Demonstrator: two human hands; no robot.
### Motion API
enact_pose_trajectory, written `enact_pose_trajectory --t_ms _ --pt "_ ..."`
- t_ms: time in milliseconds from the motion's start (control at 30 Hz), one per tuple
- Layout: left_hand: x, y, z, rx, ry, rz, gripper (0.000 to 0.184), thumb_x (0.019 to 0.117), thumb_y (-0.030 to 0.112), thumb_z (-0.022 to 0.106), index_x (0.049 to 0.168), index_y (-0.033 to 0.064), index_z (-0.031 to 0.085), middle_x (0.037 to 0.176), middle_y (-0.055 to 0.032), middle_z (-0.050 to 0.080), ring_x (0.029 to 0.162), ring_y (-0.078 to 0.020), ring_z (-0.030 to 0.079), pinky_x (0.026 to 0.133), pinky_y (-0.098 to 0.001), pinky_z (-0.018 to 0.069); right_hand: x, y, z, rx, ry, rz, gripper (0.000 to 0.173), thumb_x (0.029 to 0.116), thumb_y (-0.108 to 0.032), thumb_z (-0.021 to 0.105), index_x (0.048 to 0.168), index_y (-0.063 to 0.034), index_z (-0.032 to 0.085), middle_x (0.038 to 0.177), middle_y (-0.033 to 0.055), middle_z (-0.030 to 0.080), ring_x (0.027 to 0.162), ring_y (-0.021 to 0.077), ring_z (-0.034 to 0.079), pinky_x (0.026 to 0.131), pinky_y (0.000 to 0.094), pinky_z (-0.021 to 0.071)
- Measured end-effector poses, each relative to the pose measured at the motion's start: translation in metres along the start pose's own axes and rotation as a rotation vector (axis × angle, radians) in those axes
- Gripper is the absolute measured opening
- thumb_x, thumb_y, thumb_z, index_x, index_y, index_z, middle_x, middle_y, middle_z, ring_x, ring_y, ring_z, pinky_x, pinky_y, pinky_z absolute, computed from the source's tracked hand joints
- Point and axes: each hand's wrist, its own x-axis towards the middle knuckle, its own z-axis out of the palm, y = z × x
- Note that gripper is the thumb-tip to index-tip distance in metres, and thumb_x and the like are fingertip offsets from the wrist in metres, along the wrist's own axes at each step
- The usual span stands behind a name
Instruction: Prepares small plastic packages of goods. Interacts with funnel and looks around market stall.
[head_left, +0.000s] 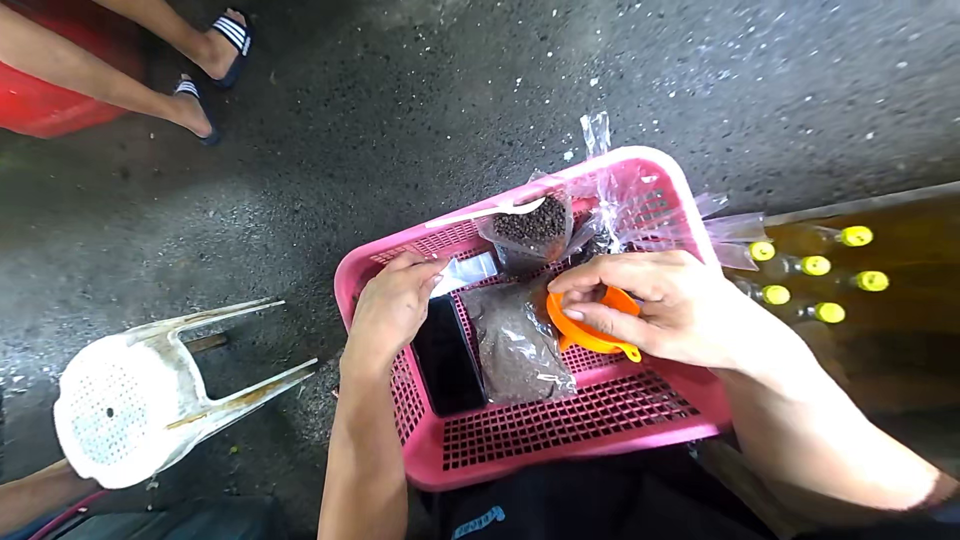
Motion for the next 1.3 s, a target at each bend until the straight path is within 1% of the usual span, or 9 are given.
enact_pose_trajectory --t_ms 167,233,367,467,600,767,1000,1167,1300 --pt "-0.003 0.002 -0.004 -0.012 0.003 -0.051 0.026 0.1009 0.021 0.065 0.125 0.0199 0.075 0.106 -0.0054 0.073 0.098 -0.0215 0.070 0.087 -0.0479 0.0564 0.000 0.002 0.002 -0.002 -0.014 -0.006 0.023 0.1013 -0.031 0.062 0.108 -0.0122 0.074 0.090 -0.0094 0.071 0.084 -0.0050 0.065 0.077 0.0142 0.0565" --pt "-0.003 0.005 -0.010 -0.057 0.013 -0.132 0.031 0.0956 0.024 0.074 0.127 0.0205 0.073 0.099 -0.0013 0.077 0.087 -0.0174 0.073 0.082 -0.0473 0.0586 0.000 0.001 0.003 -0.004 -0.021 0.008 0.024 0.1012 -0.032 0.062 0.108 -0.0121 0.074 0.091 -0.0096 0.071 0.084 -0.0051 0.065 0.078 0.0142 0.0566" --pt "-0.005 0.008 -0.015 -0.071 0.070 -0.225 0.012 0.0918 0.027 0.078 0.098 0.0177 0.074 0.080 0.0037 0.073 0.070 -0.0132 0.069 0.067 -0.0441 0.0567 0.001 0.002 0.004 -0.007 -0.035 0.025 0.025 0.1014 -0.032 0.062 0.109 -0.0117 0.074 0.092 -0.0091 0.072 0.085 -0.0046 0.066 0.078 0.0148 0.0575" --pt "-0.006 0.005 -0.013 -0.047 0.125 -0.167 0.009 0.0955 0.027 0.074 0.094 0.0184 0.076 0.078 0.0029 0.071 0.067 -0.0135 0.066 0.064 -0.0429 0.0538 0.002 0.001 0.004 0.002 -0.044 0.031 0.025 0.1016 -0.033 0.062 0.109 -0.0122 0.074 0.091 -0.0093 0.072 0.085 -0.0045 0.066 0.079 0.0149 0.0571" --pt "-0.006 0.001 -0.011 -0.088 0.190 -0.018 0.010 0.0958 0.027 0.072 0.097 0.0200 0.079 0.098 0.0035 0.071 0.084 -0.0112 0.066 0.076 -0.0377 0.0558 0.007 -0.012 0.001 0.068 -0.061 0.006 0.024 0.1017 -0.031 0.063 0.109 -0.0115 0.074 0.096 -0.0077 0.072 0.089 -0.0025 0.067 0.081 0.0167 0.0582" --pt "-0.004 0.006 -0.009 -0.304 0.298 0.145 0.010 0.0910 0.028 0.074 0.093 0.0185 0.078 0.079 0.0112 0.065 0.063 0.0032 0.050 0.057 -0.0158 0.0424 0.038 -0.044 -0.011 -0.168 -0.069 -0.032 0.036 0.1003 -0.037 0.063 0.127 -0.0128 0.069 0.111 -0.0033 0.068 0.090 0.0005 0.064 0.078 0.0189 0.0571" --pt "0.002 0.013 0.004 -0.485 0.368 0.244 0.021 0.0854 0.032 0.081 0.080 0.0130 0.073 0.069 0.0093 0.061 0.057 0.0036 0.047 0.053 -0.0148 0.0395 0.080 -0.046 0.032 -0.352 -0.398 0.206 0.047 0.0988 -0.035 0.067 0.139 -0.0126 0.057 0.091 0.0032 0.071 0.080 0.0196 0.070 0.074 0.0432 0.0587" --pt "0.000 0.013 0.006 -0.635 0.322 0.293 0.027 0.0894 0.035 0.078 0.080 0.0104 0.074 0.074 0.0068 0.067 0.065 0.0017 0.059 0.059 -0.0168 0.0503 0.083 -0.037 0.050 -0.285 -0.349 0.253 0.024 0.0967 -0.031 0.069 0.108 -0.0106 0.065 0.078 0.0037 0.066 0.073 0.0190 0.068 0.067 0.0403 0.0566" --pt "0.004 0.010 0.003 -0.743 0.221 0.256 0.025 0.0812 0.030 0.087 0.089 0.0107 0.073 0.072 0.0080 0.063 0.057 0.0018 0.048 0.051 -0.0147 0.0393 0.079 -0.031 0.048 -0.251 -0.266 0.240 0.009 0.0966 -0.020 0.066 0.100 -0.0117 0.067 0.074 0.0013 0.065 0.068 0.0146 0.065 0.062 0.0355 0.0550"
